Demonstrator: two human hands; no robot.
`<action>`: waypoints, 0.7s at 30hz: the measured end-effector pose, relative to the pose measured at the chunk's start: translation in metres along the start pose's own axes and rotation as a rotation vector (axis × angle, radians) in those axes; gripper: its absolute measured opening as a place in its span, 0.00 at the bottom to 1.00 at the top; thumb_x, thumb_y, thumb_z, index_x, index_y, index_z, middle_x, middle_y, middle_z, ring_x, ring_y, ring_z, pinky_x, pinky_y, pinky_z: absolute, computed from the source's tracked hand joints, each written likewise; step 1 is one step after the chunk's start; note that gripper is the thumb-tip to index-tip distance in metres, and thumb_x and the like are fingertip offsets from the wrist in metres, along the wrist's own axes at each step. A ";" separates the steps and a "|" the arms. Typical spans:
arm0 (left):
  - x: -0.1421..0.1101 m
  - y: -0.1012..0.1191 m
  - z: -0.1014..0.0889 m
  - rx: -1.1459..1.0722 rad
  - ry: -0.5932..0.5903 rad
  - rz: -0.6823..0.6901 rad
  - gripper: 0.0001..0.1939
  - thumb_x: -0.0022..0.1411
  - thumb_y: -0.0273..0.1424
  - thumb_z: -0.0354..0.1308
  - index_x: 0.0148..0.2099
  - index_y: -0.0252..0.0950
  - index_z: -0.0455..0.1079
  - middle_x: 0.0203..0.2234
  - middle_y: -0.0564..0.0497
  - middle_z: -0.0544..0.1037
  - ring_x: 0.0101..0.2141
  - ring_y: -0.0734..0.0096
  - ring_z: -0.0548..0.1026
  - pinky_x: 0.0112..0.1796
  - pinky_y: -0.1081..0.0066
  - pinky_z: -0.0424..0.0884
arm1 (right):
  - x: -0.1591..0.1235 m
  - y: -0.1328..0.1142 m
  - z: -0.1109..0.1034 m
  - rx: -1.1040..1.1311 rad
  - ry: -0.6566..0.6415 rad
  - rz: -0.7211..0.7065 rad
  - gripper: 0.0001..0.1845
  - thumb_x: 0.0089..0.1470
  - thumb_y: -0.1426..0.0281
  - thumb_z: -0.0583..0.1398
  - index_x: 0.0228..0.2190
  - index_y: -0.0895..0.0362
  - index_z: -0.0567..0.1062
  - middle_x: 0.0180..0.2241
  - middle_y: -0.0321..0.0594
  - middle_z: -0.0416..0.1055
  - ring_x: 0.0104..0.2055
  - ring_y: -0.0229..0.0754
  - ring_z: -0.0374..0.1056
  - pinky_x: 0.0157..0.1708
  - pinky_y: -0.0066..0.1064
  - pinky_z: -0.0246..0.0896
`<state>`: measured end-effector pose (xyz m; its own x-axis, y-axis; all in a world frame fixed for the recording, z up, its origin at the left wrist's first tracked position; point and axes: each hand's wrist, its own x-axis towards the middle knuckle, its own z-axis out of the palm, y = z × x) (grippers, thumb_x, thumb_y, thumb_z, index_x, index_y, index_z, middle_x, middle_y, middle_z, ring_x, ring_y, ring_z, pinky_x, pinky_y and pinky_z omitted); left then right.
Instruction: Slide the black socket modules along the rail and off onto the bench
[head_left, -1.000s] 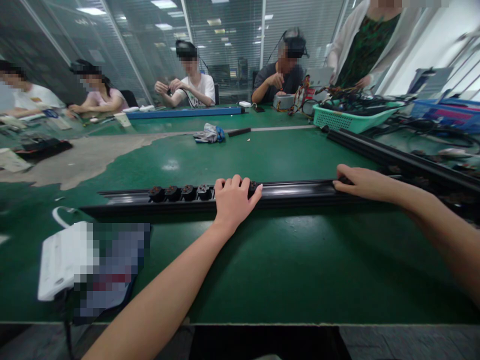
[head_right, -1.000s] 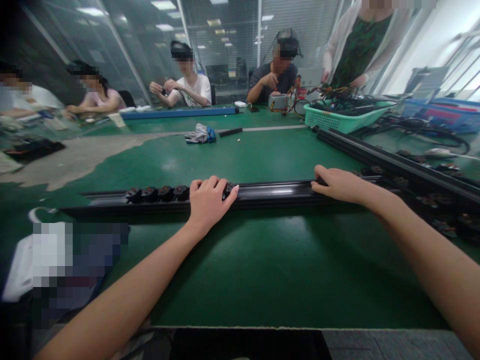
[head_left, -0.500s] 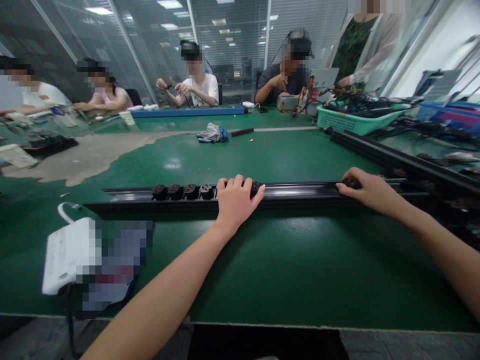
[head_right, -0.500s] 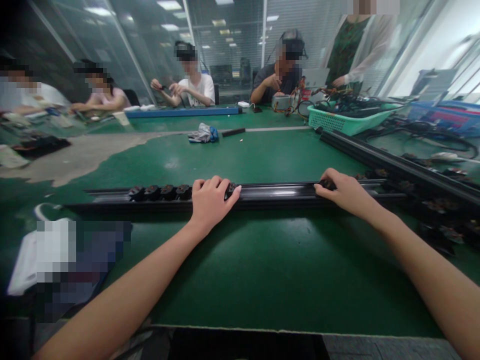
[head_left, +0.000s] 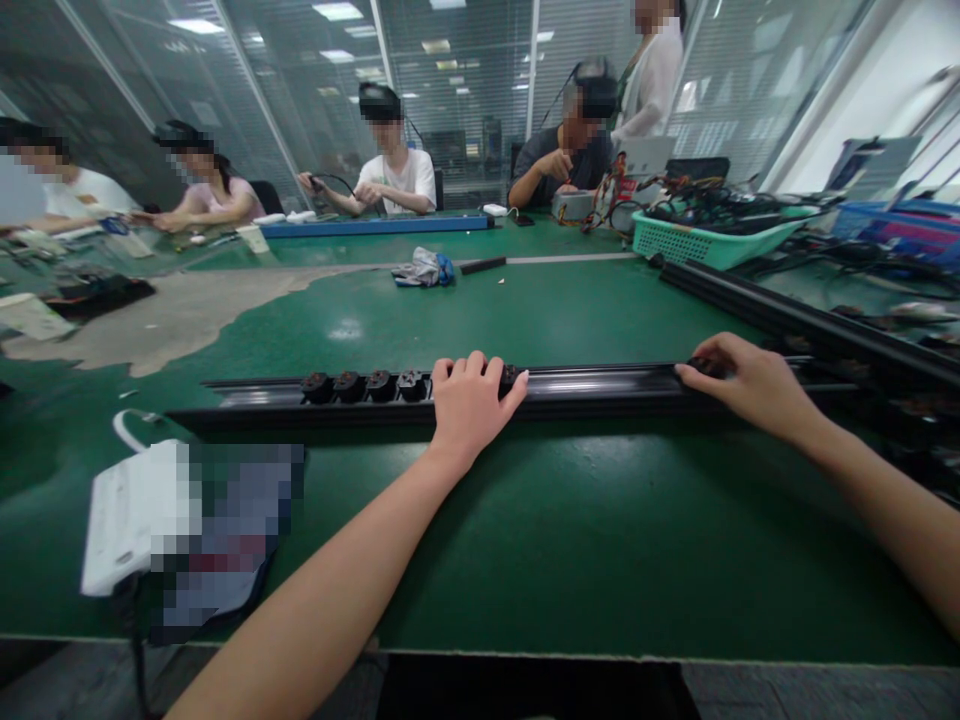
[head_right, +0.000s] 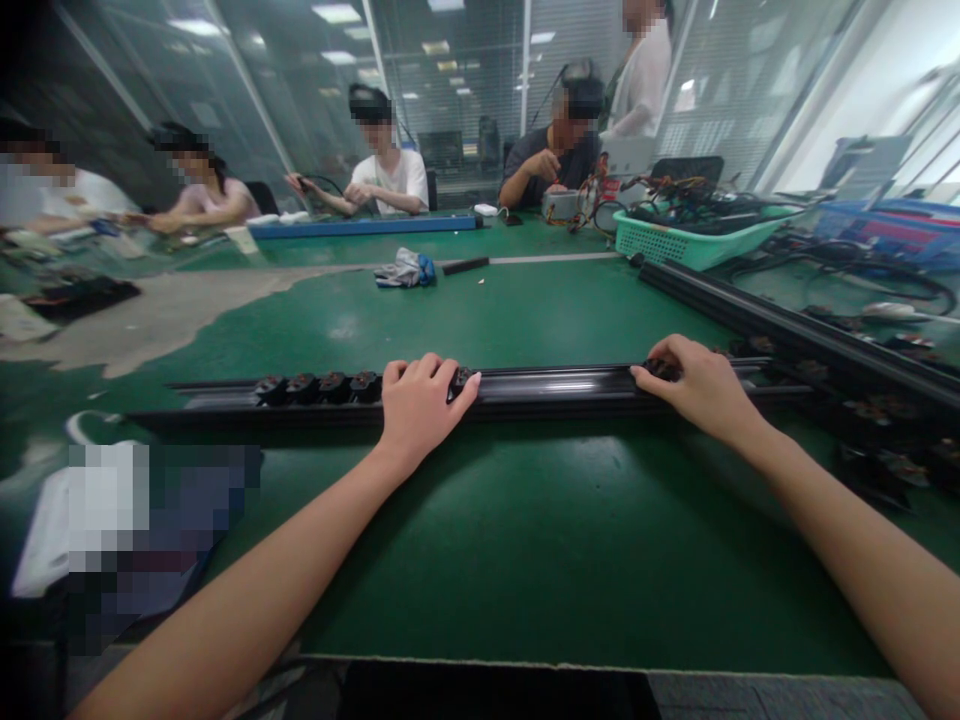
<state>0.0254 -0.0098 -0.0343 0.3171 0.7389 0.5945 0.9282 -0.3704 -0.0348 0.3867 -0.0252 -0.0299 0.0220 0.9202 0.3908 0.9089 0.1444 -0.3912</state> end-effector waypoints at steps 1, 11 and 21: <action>0.000 0.000 0.000 0.002 -0.001 0.001 0.25 0.71 0.49 0.44 0.41 0.38 0.76 0.37 0.42 0.78 0.39 0.56 0.74 0.46 0.54 0.60 | 0.000 0.000 0.000 -0.004 0.000 0.002 0.22 0.51 0.47 0.59 0.33 0.54 0.68 0.34 0.48 0.74 0.36 0.49 0.69 0.37 0.39 0.61; 0.000 -0.001 0.001 0.029 0.004 0.009 0.26 0.72 0.49 0.44 0.41 0.37 0.76 0.37 0.43 0.78 0.39 0.57 0.74 0.46 0.55 0.60 | 0.003 0.016 0.000 -0.018 0.031 0.034 0.22 0.46 0.48 0.59 0.31 0.53 0.69 0.31 0.44 0.73 0.33 0.49 0.70 0.35 0.40 0.62; 0.000 -0.001 0.001 0.008 0.010 0.000 0.25 0.71 0.49 0.45 0.41 0.37 0.76 0.37 0.43 0.78 0.39 0.56 0.74 0.46 0.54 0.60 | 0.006 0.027 -0.002 -0.045 0.022 0.059 0.19 0.44 0.51 0.60 0.31 0.53 0.70 0.31 0.43 0.73 0.34 0.50 0.71 0.36 0.40 0.62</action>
<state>0.0250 -0.0094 -0.0353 0.3155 0.7330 0.6026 0.9296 -0.3663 -0.0412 0.4121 -0.0161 -0.0365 0.0848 0.9185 0.3863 0.9237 0.0729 -0.3762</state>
